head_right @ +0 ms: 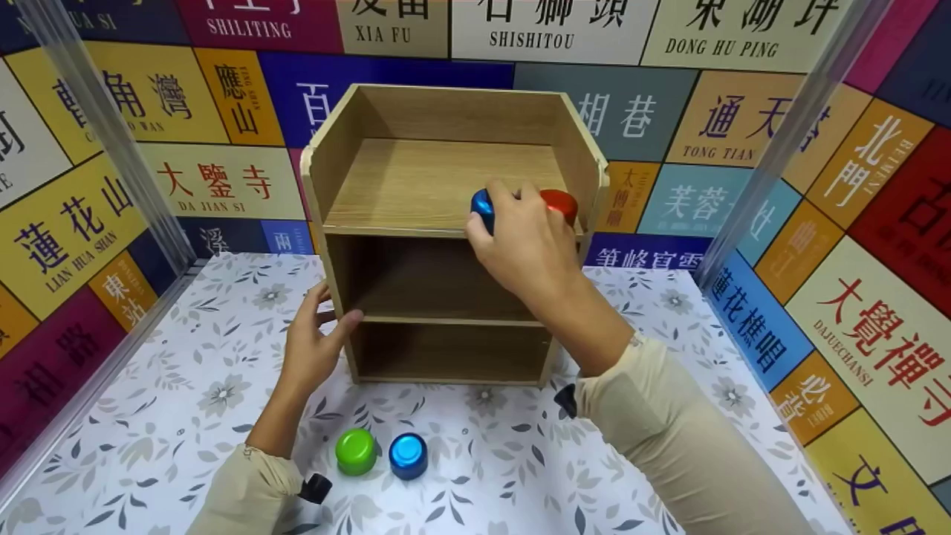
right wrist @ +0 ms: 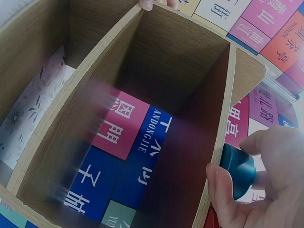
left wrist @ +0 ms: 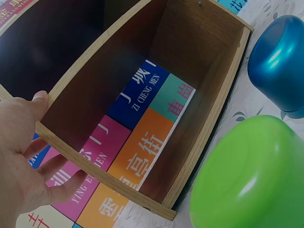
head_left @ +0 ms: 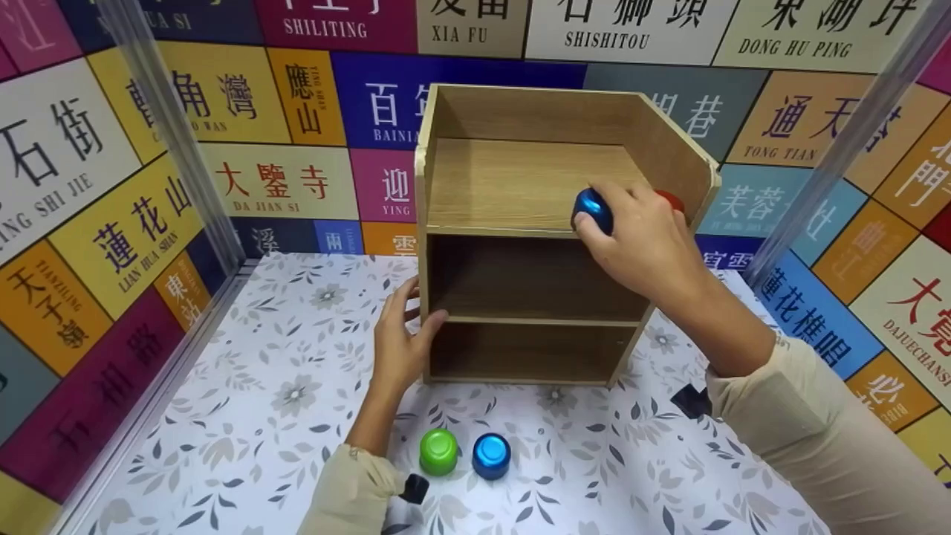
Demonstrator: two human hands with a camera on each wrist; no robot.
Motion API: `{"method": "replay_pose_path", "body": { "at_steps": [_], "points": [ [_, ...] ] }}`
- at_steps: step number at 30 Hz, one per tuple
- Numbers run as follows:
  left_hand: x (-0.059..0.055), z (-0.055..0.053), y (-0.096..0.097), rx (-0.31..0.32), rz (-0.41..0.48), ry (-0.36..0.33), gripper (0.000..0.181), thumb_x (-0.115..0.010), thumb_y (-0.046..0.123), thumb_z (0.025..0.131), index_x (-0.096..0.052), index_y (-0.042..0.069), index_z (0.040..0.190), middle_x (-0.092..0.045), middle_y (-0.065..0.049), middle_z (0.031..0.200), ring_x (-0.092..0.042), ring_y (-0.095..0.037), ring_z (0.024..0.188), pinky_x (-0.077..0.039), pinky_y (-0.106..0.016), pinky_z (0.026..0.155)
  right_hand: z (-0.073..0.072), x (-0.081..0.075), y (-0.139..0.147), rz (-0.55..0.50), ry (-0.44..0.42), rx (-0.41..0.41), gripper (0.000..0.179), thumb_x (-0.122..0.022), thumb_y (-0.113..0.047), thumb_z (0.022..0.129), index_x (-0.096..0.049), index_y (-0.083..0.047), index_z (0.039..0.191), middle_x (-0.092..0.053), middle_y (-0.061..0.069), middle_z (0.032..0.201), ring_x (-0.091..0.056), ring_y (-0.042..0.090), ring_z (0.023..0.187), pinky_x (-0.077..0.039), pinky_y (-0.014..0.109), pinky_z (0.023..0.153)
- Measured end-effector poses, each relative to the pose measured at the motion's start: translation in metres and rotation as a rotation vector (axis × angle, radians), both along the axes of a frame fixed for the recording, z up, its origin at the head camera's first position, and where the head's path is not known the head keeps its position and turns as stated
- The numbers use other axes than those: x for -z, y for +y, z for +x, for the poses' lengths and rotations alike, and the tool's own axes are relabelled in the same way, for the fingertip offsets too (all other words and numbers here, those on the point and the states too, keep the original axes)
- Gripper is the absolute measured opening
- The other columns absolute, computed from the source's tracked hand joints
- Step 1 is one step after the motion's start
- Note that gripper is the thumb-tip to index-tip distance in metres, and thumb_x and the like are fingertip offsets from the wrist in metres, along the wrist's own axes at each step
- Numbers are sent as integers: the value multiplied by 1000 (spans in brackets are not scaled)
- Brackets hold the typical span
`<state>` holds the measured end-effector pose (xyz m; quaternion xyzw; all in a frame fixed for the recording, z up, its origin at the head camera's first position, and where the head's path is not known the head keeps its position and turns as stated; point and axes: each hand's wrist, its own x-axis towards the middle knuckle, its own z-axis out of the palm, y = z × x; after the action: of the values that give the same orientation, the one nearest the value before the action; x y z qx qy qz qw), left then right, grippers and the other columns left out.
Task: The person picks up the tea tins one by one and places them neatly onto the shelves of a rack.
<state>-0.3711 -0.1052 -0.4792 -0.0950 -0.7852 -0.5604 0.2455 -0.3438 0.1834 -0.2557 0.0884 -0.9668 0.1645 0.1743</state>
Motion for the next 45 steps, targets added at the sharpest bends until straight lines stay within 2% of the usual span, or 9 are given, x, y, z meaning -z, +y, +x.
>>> {"method": "replay_pose_path", "body": {
  "at_steps": [6, 13, 19, 25, 29, 37, 41, 45],
  "points": [
    [-1, 1, 1, 3, -7, -12, 60, -71, 32, 97, -47, 23, 152, -57, -12, 138, -65, -33, 121, -58, -46, 101, -1, -1, -1, -3, -9, 10, 61, -50, -54, 101, -46, -24, 154, -50, 20, 148, -56, 45, 123, -48, 72, 101],
    [-1, 1, -1, -1, 1, -7, 60, -72, 31, 96, -48, 22, 151, -57, -12, 137, -65, -32, 122, -57, -50, 102, 2, -2, -1, -16, 5, 9, 62, -52, -54, 100, -43, -27, 155, -48, 19, 150, -55, 45, 126, -48, 70, 102],
    [0, 0, -2, 6, 7, -3, 60, -72, 29, 96, -49, 22, 150, -57, -12, 137, -64, -33, 123, -57, -50, 103, 10, 0, 1, -20, 116, -9, 60, -54, -50, 100, -44, -29, 155, -53, 19, 140, -62, 43, 112, -55, 65, 96],
    [0, 0, -3, -9, 0, 35, 61, -75, 28, 95, -50, 17, 149, -59, -15, 135, -65, -33, 120, -58, -50, 100, 22, 7, 7, 9, 199, -14, 60, -55, -47, 100, -42, -31, 156, -55, 18, 135, -64, 35, 90, -61, 55, 74],
    [0, 0, -3, -1, 0, 43, 61, -75, 29, 94, -50, 16, 149, -59, -15, 135, -64, -32, 121, -58, -48, 101, 30, 10, 11, 38, 261, 2, 61, -57, -46, 99, -40, -35, 156, -56, 16, 133, -59, 32, 76, -56, 49, 63],
    [0, 0, -3, 2, 1, 8, 60, -73, 29, 96, -49, 21, 150, -58, -12, 135, -64, -32, 123, -57, -47, 103, 45, 19, 18, 61, 381, 5, 62, -61, -44, 97, -43, -32, 155, -59, 13, 132, -53, 28, 62, -49, 40, 53],
    [0, 1, -3, 7, 7, 8, 60, -73, 29, 96, -49, 20, 150, -58, -13, 136, -63, -34, 123, -57, -49, 103, 48, 28, 19, 67, 469, -32, 59, -63, -39, 96, -50, -24, 151, -63, 13, 131, -50, 25, 57, -44, 34, 50],
    [0, 1, -3, 13, 9, 2, 60, -73, 30, 96, -49, 20, 150, -58, -13, 136, -63, -33, 123, -57, -48, 103, 48, 40, 21, 59, 570, -101, 54, -65, -33, 94, -54, -18, 145, -67, 13, 123, -49, 21, 54, -40, 31, 46]
  ]
}}
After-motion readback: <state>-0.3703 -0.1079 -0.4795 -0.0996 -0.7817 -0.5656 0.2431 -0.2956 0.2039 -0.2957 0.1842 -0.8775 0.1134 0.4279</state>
